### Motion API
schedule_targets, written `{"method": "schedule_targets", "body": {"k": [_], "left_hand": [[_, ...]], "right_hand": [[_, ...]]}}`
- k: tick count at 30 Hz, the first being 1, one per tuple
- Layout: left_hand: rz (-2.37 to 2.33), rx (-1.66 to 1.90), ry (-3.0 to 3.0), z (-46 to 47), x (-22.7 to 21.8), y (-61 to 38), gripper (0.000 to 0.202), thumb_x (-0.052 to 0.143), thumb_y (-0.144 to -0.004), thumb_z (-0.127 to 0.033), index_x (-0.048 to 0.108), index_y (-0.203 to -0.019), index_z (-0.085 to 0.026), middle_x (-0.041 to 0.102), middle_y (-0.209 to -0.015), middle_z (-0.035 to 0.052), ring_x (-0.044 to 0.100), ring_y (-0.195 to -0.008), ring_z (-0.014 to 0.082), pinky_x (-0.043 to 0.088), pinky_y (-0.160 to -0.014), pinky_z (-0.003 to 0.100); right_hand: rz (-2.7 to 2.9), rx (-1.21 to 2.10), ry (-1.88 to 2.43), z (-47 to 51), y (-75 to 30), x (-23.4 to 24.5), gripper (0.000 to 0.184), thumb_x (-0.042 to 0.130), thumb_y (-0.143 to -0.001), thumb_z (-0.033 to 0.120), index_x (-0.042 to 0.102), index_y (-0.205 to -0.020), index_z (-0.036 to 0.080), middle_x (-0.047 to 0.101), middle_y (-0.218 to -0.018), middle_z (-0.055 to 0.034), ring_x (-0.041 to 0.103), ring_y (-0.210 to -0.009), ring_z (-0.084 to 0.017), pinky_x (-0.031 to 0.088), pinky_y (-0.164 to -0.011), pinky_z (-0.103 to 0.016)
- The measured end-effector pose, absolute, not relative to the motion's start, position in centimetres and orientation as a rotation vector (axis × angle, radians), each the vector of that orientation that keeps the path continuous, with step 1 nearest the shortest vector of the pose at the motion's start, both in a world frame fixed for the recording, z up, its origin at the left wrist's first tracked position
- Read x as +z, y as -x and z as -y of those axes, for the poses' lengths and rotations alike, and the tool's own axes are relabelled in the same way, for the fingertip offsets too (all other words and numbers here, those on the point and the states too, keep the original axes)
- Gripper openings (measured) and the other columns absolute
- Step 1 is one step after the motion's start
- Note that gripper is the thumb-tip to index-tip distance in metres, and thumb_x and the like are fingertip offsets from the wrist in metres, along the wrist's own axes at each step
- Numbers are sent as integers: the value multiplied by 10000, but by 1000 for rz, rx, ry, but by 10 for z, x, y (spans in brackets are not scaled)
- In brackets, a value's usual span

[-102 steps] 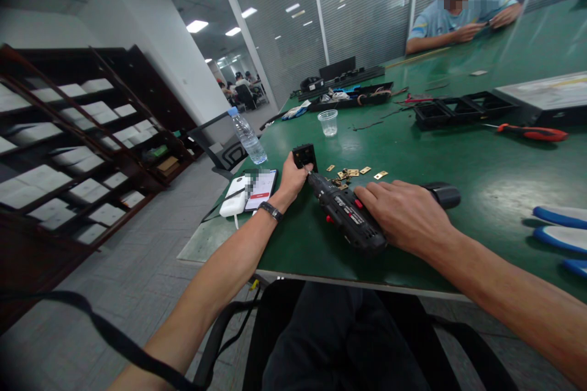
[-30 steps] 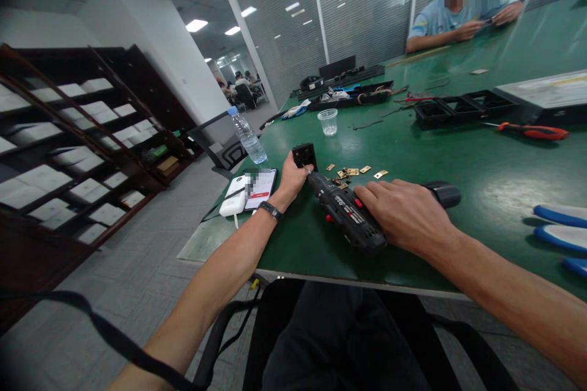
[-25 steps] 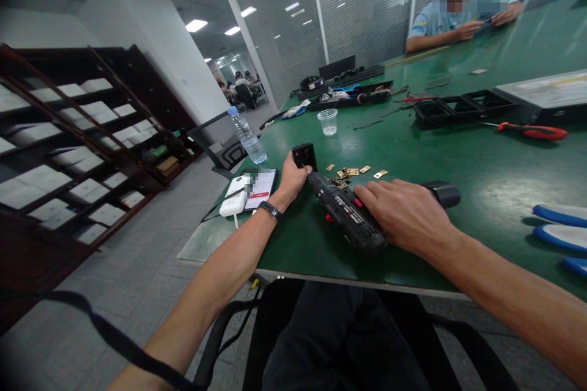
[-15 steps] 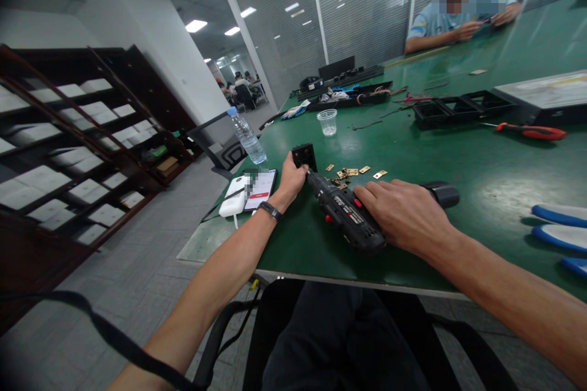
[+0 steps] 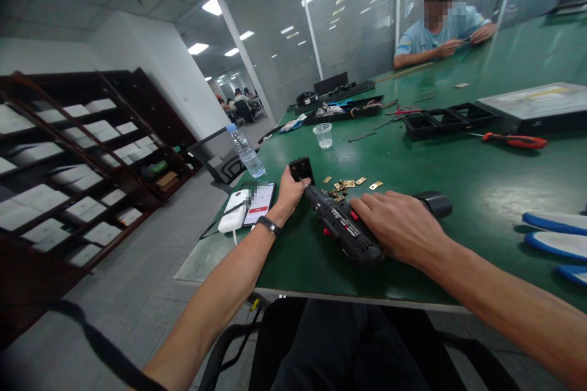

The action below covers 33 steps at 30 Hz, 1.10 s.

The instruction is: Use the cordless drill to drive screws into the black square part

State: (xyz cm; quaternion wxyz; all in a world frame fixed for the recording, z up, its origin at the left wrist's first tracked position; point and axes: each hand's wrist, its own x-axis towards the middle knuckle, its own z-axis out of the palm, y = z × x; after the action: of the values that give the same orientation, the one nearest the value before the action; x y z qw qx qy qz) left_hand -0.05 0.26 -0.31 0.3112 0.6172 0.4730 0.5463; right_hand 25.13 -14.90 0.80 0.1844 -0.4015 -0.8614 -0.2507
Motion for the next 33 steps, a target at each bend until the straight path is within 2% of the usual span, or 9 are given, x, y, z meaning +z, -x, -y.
{"method": "schedule_targets", "body": {"k": [7,16,27,33], "left_hand": [[-1267,1448,-1638,-2,-3,3,455,642,-651,17,648,-1061,-180,698,-990,32,657,-935,208,545,-945,365],[-1295,1445,-1644,-1,-3,3,334,681,-768,-36,636,-1065,-182,709,-1032,37,663,-983,199,539,-971,356],[-1280,1429,-1649,7,5,0,384,708,-705,-17,633,-1046,-177,692,-1001,15,640,-928,179,524,-930,324],[-1290,1431,-1647,8,5,-1,394,627,-709,24,629,-1048,-176,693,-1015,33,645,-972,201,533,-944,336]], "right_hand": [[2403,-691,1147,148,-247,8,249,639,-839,75,585,-1041,210,674,-868,-19,661,-739,-223,365,-706,-350],[2417,-661,1157,150,-246,12,234,633,-857,81,590,-1050,206,676,-868,-20,645,-725,-221,353,-702,-351],[2418,-660,1176,150,-247,9,268,629,-850,70,596,-1081,201,682,-892,-27,652,-745,-231,346,-704,-354],[2433,-687,1159,149,-250,8,236,590,-874,72,592,-1071,202,676,-889,-32,654,-748,-241,361,-708,-362]]}}
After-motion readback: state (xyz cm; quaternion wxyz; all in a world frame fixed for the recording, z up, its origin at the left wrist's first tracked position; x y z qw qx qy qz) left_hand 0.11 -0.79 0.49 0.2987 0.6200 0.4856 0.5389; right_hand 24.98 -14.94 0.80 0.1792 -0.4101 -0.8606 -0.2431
